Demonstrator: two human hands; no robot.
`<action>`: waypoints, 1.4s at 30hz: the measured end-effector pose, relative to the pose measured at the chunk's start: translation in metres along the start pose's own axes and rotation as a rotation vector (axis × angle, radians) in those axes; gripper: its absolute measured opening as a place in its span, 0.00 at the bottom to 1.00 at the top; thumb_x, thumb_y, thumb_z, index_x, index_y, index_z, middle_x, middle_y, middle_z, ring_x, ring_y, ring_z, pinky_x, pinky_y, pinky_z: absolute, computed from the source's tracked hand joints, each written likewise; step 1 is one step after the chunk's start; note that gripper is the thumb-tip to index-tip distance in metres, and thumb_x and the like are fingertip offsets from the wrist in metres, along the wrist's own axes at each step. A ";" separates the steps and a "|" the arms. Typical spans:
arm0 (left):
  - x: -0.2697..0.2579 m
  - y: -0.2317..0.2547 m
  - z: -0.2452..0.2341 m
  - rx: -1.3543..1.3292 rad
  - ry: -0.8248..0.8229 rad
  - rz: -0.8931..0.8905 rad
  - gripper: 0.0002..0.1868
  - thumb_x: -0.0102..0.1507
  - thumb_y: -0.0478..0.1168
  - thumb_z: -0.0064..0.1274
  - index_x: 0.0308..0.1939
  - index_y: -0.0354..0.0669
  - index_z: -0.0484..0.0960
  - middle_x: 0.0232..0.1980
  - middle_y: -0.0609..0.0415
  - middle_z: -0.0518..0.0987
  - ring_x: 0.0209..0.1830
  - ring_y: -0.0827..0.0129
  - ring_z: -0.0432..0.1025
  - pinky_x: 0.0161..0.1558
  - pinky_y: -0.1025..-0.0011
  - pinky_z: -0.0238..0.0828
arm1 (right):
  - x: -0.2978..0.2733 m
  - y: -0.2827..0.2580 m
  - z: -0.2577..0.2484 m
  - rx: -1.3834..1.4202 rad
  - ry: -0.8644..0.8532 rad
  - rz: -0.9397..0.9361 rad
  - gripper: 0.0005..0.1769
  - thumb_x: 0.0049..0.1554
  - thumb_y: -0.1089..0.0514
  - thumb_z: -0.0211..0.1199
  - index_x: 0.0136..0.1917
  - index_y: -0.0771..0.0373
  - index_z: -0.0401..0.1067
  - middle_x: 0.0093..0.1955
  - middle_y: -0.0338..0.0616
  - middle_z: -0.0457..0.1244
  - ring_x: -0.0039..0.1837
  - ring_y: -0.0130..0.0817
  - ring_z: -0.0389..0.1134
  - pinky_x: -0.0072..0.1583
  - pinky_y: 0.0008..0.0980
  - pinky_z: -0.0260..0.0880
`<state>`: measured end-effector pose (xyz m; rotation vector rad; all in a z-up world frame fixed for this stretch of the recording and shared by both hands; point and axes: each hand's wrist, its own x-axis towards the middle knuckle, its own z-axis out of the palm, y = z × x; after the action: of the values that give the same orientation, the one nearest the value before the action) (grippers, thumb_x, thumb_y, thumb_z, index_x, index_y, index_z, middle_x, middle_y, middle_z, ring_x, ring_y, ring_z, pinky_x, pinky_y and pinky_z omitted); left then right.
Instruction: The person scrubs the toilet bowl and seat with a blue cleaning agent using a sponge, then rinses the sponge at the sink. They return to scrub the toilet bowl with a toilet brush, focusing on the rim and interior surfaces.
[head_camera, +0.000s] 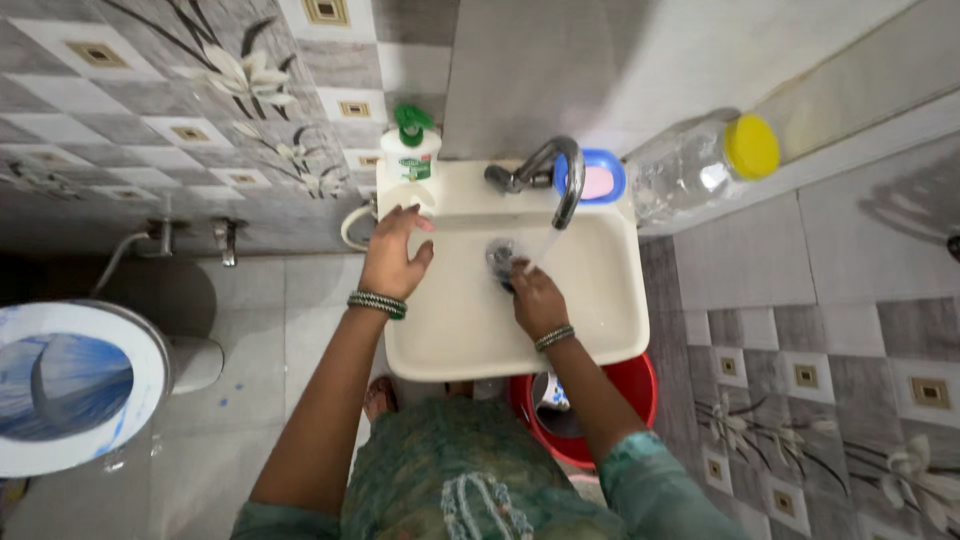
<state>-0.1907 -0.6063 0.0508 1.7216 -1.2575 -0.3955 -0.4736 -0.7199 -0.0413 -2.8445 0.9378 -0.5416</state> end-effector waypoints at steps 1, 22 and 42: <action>0.000 0.001 -0.002 -0.007 0.009 0.012 0.15 0.56 0.33 0.60 0.47 0.43 0.78 0.65 0.36 0.76 0.71 0.36 0.63 0.69 0.51 0.60 | 0.004 -0.001 0.000 -0.033 -0.222 0.090 0.22 0.54 0.66 0.59 0.63 0.61 0.71 0.53 0.53 0.69 0.57 0.51 0.71 0.59 0.47 0.74; -0.001 0.015 0.006 -0.031 -0.014 0.042 0.14 0.56 0.33 0.59 0.46 0.44 0.78 0.67 0.35 0.75 0.71 0.34 0.63 0.70 0.51 0.59 | 0.006 0.004 -0.005 0.482 -0.087 0.635 0.16 0.50 0.60 0.75 0.48 0.71 0.77 0.44 0.54 0.71 0.45 0.44 0.72 0.49 0.39 0.75; 0.019 0.034 0.044 0.022 -0.074 0.104 0.17 0.57 0.35 0.60 0.49 0.44 0.77 0.68 0.38 0.74 0.72 0.36 0.62 0.70 0.52 0.60 | -0.009 0.012 -0.006 0.071 -0.408 0.016 0.20 0.47 0.63 0.68 0.54 0.55 0.77 0.50 0.50 0.70 0.50 0.49 0.72 0.53 0.45 0.74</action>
<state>-0.2325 -0.6458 0.0612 1.6651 -1.4027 -0.3883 -0.4891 -0.7246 -0.0403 -2.7240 0.8427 0.0131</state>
